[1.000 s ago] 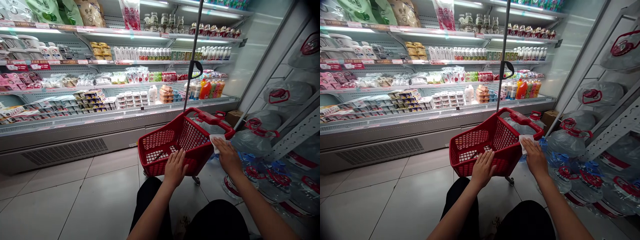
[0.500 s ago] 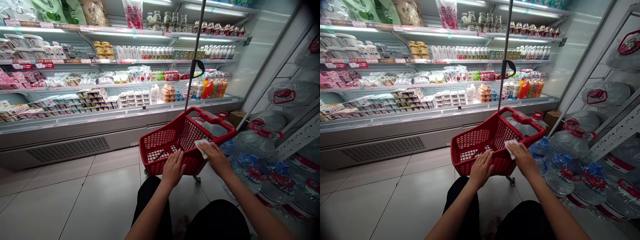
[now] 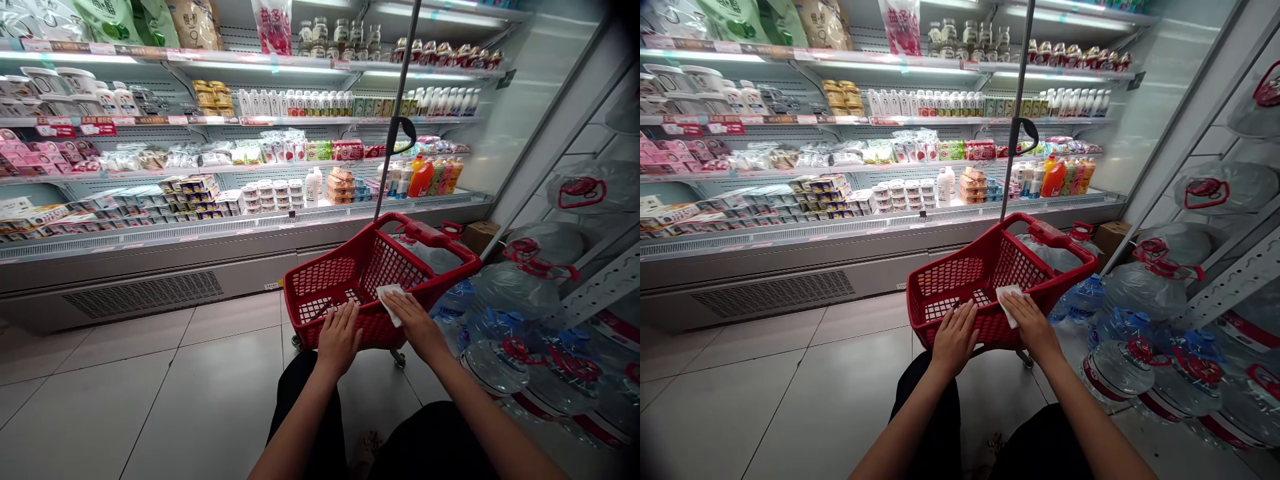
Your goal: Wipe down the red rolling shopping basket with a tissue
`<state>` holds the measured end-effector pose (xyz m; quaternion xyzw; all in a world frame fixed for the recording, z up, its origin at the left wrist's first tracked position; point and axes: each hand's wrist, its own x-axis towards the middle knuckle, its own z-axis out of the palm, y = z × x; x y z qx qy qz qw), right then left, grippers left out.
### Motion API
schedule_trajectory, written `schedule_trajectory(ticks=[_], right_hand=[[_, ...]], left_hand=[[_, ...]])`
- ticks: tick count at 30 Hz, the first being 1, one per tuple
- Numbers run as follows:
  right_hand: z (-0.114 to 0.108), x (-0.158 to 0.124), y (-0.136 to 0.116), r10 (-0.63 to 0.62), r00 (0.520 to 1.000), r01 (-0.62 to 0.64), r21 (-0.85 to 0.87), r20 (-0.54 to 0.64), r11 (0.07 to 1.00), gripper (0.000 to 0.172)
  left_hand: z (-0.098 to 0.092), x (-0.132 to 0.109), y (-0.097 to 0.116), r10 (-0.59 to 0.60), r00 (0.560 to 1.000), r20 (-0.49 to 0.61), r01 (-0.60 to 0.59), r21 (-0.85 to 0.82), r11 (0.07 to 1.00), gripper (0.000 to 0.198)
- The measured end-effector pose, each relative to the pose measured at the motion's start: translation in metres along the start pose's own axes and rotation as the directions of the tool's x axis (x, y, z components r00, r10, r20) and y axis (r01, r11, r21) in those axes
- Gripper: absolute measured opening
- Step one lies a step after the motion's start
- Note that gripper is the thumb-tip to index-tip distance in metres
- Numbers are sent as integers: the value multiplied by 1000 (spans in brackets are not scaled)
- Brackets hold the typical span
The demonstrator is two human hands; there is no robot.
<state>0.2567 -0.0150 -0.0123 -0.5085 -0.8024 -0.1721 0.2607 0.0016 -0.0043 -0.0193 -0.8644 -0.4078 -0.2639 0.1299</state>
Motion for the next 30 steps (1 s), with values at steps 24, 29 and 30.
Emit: schedule_trajectory(ticks=[24,29,30], right_hand=[[27,17,-51,49,999,-49,54,14,997,83],[23,14,-67,-64,995,60,62,70,996,81],[16,9,-59,-58,997,55,43,59,998,81]], left_hand=[[-16,-18,-13,-137,990,-29,134,-89,987,52],[-24,-21,-26,-96,995,-26,94,-66,993,51],[-26,-22,-29,-101,995,-28,99,-63,993,51]])
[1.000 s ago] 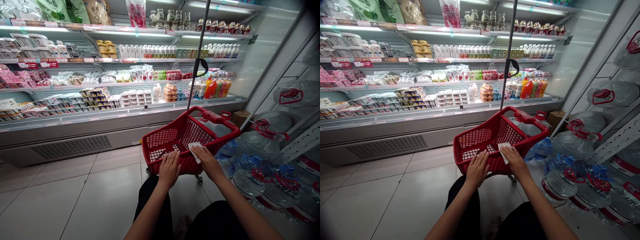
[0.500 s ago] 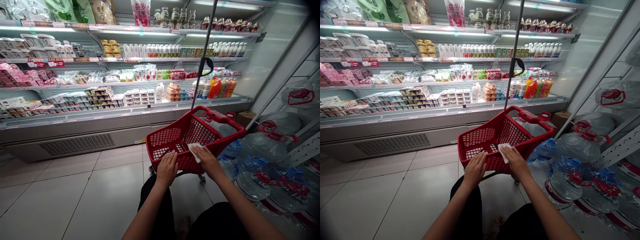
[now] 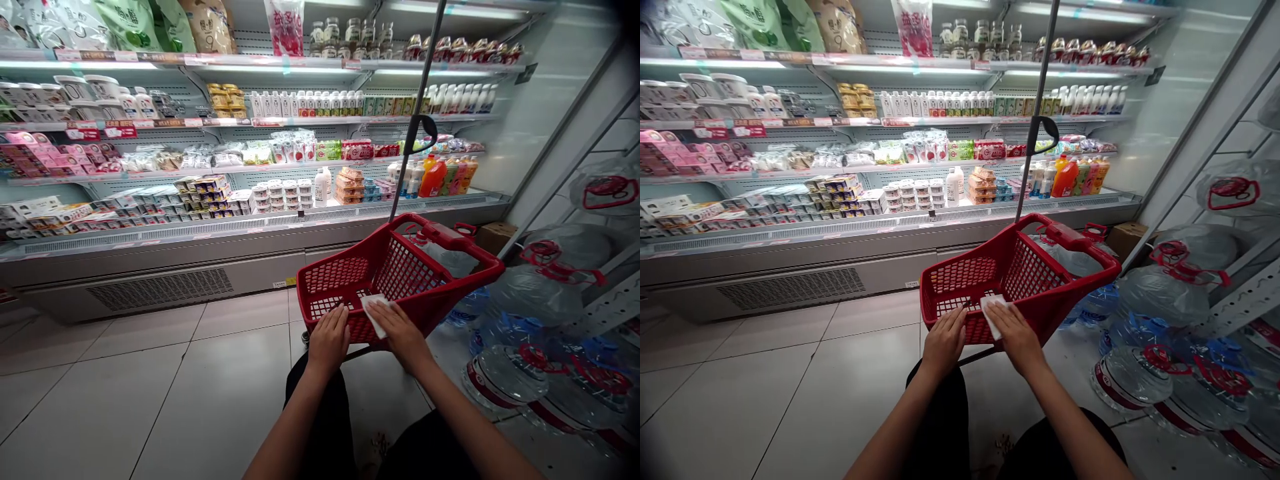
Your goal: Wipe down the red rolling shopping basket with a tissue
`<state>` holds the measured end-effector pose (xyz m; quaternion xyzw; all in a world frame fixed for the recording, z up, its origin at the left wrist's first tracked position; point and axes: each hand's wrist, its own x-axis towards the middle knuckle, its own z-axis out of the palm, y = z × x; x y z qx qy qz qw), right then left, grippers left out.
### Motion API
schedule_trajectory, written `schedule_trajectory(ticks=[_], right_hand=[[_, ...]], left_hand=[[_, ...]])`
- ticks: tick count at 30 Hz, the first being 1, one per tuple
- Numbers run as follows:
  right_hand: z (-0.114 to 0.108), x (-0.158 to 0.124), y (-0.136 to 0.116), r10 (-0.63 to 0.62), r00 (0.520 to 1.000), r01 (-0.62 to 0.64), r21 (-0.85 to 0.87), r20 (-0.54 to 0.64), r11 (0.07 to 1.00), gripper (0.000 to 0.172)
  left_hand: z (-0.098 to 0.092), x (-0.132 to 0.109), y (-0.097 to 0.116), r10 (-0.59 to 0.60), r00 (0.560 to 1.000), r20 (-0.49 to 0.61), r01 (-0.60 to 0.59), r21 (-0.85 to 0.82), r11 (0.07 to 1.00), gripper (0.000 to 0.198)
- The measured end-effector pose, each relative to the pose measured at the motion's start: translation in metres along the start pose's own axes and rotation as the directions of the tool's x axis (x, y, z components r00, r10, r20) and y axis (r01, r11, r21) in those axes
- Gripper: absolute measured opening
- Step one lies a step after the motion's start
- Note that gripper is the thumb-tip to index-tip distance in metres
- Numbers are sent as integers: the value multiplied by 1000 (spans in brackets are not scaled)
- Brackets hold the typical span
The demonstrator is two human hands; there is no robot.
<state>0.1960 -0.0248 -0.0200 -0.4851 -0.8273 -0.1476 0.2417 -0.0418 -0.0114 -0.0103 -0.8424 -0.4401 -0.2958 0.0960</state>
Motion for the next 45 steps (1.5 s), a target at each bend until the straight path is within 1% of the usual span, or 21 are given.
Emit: schedule_trajectory(ticks=[3,6,10,13,15,17,18,22,24,25,26,28,31,33,35,37,39,41,42,43,45], right_hand=[[-21,-18,26,70,997,-73,-66,-44,995,80],[-29,-30,37,136,989,-141,-93,-65,986,79],[-24,-32,41,182,980,-188,-67,-85,980,80],[-19,-29,51,215,973,-218,-33,-88,975,83],[-15,-26,55,241,964,-243,-3,-111,970,84],[-7,-20,48,247,960,-246,24,-135,969,84],[-2,-17,39,237,961,-235,34,-139,971,84],[23,3,-18,121,989,-116,61,-90,991,84],[29,11,-39,48,998,-44,85,-46,995,84],[29,13,-43,16,999,-13,95,-28,995,84],[26,14,-41,-7,1000,9,102,-17,995,84],[18,11,-25,-15,1000,17,101,-17,995,85],[6,3,8,59,997,-55,66,-56,996,83],[5,1,15,108,991,-105,46,-79,993,81],[12,6,1,119,990,-116,42,-81,992,79],[25,16,-29,89,994,-86,50,-67,995,78],[37,28,-64,29,998,-26,68,-46,997,80],[43,36,-91,-41,999,43,95,-30,994,79],[43,38,-97,-72,997,75,108,-26,991,79],[41,37,-99,-96,995,98,118,-22,988,80],[31,32,-88,-97,995,99,119,-17,988,81]], left_hand=[[-5,-6,-5,-41,999,-4,41,19,999,50],[-8,-13,-4,-75,997,-1,75,41,996,50],[-8,-17,-2,-64,998,20,63,12,998,50],[-7,-18,0,-43,999,28,44,-24,999,50],[-5,-19,2,-30,999,25,31,-38,999,51],[-2,-20,6,-21,1000,17,22,-46,999,52],[-1,-20,8,-19,1000,14,20,-49,999,52],[2,-19,9,-21,1000,17,22,-53,998,52],[1,-19,3,-11,1000,27,13,-61,998,54],[-1,-19,-1,-7,999,32,9,-65,998,55],[-3,-20,-6,-9,999,34,12,-65,998,55],[-7,-24,-16,-36,999,25,38,-51,998,53],[-13,-31,-26,-78,997,-3,78,-32,996,51],[-14,-33,-27,-82,997,-11,82,-39,996,53],[-12,-34,-25,-93,995,-22,92,-45,995,57],[-10,-33,-21,-109,994,-32,108,-45,993,64],[-8,-32,-21,-131,991,-32,130,-44,991,74],[-8,-32,-24,-171,985,-16,170,-56,984,83],[-10,-32,-26,-199,980,-3,198,-68,978,86],[-12,-33,-29,-232,973,10,232,-80,969,88],[-16,-34,-34,-294,955,36,296,-101,950,89]])
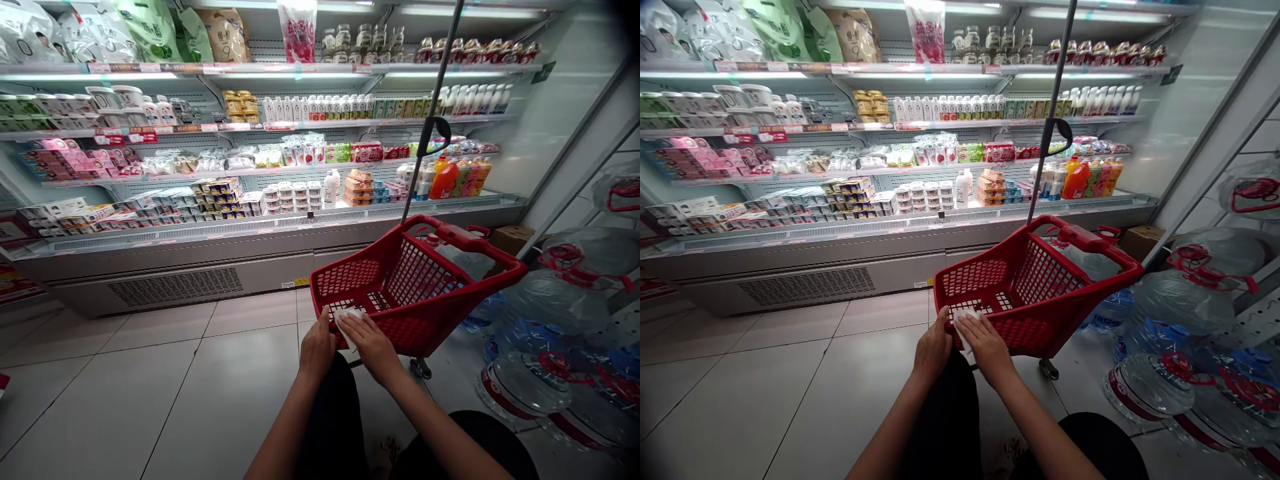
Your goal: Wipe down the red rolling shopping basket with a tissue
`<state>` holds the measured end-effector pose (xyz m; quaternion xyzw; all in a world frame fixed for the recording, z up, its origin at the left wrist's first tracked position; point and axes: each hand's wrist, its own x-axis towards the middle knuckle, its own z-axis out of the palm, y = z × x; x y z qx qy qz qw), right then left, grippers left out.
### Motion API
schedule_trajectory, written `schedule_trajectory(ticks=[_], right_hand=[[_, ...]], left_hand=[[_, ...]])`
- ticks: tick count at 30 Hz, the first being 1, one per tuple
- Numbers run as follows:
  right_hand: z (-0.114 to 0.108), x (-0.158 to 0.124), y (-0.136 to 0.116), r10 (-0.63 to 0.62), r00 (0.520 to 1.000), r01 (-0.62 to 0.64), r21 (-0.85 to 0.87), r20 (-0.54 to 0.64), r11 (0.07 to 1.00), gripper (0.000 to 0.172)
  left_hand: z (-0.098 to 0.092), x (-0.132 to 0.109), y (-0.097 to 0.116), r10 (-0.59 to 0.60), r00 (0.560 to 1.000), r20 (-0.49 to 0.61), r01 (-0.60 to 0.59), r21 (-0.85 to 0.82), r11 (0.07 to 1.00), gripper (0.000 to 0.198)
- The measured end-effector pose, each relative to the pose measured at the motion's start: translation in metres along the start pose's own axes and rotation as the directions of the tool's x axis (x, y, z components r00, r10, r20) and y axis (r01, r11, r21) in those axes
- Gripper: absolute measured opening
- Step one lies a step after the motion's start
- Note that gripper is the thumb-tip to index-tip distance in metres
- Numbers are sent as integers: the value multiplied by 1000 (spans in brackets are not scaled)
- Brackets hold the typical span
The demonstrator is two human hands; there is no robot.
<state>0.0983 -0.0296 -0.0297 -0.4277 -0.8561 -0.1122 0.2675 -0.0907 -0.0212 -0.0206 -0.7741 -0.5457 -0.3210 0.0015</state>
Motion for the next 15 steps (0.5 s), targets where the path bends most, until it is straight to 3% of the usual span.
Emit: schedule_trajectory(ticks=[4,6,12,15], right_hand=[[-25,-20,36,115,993,-115,-46,-18,992,83],[-26,-23,39,141,989,-143,-58,-36,988,83],[20,4,-18,3,998,-6,-38,-64,999,69],[26,11,-31,-44,997,41,-47,-57,998,68]], left_hand=[[-4,0,-3,-26,999,20,27,-6,1000,85],[-2,0,-1,-6,1000,26,5,13,1000,85],[5,2,0,32,999,-2,-32,87,996,81],[2,3,-3,39,999,-5,-38,94,995,74]])
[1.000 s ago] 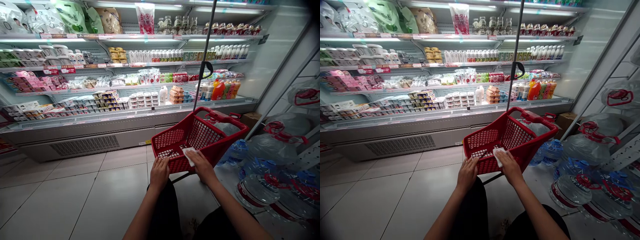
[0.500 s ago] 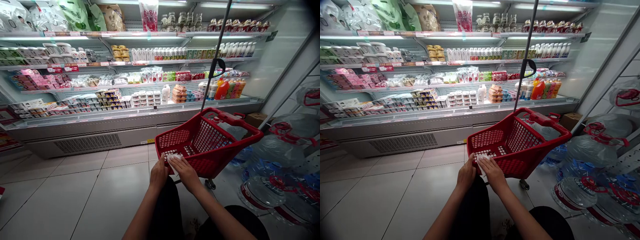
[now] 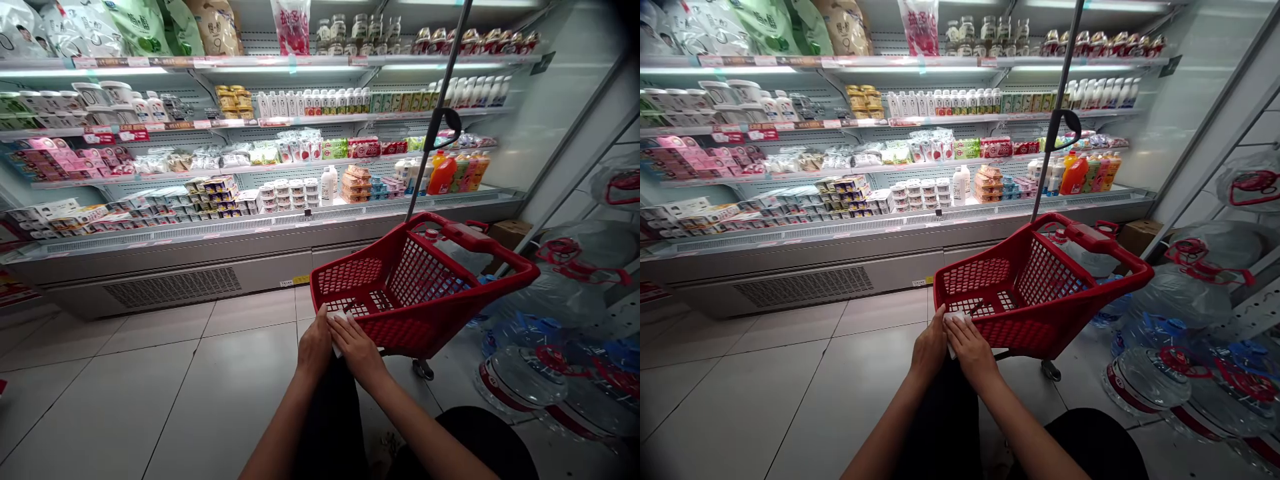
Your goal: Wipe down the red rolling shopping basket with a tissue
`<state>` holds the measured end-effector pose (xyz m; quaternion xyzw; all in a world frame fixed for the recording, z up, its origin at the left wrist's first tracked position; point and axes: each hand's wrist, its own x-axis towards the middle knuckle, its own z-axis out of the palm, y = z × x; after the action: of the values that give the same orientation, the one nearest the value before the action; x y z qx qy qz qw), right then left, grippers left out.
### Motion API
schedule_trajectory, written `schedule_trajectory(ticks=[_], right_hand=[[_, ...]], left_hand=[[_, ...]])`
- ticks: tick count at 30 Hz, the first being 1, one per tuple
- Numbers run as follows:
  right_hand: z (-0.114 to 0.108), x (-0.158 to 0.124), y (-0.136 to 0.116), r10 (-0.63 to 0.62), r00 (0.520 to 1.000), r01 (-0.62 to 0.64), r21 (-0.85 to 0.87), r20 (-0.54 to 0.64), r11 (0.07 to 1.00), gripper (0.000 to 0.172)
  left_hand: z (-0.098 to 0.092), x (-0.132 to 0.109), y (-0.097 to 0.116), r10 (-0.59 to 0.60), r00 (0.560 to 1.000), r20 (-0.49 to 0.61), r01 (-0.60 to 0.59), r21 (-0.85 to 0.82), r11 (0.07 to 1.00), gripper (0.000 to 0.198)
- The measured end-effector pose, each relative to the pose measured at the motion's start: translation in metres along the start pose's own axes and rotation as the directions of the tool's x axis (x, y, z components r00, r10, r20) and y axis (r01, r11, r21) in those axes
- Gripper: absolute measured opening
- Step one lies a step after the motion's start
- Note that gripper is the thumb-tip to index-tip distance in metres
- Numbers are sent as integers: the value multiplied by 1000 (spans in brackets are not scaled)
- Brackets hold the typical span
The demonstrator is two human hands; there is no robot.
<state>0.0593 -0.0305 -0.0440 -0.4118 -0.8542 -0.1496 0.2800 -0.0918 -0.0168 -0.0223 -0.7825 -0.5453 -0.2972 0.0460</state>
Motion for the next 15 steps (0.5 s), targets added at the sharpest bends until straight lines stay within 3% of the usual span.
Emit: schedule_trajectory(ticks=[4,8,11,15], right_hand=[[-28,-17,29,4,999,-3,-31,34,1000,76],[-54,-39,60,125,992,-124,-107,6,987,77],[-51,-40,57,156,988,-157,-119,-19,980,75],[-37,-27,40,91,996,-91,-98,-4,991,72]], left_hand=[[-3,0,0,-14,1000,11,14,4,1000,74],[3,-2,10,156,988,12,-157,93,983,66],[9,-4,19,201,980,17,-201,143,969,62],[12,-6,19,211,977,14,-211,141,967,61]])
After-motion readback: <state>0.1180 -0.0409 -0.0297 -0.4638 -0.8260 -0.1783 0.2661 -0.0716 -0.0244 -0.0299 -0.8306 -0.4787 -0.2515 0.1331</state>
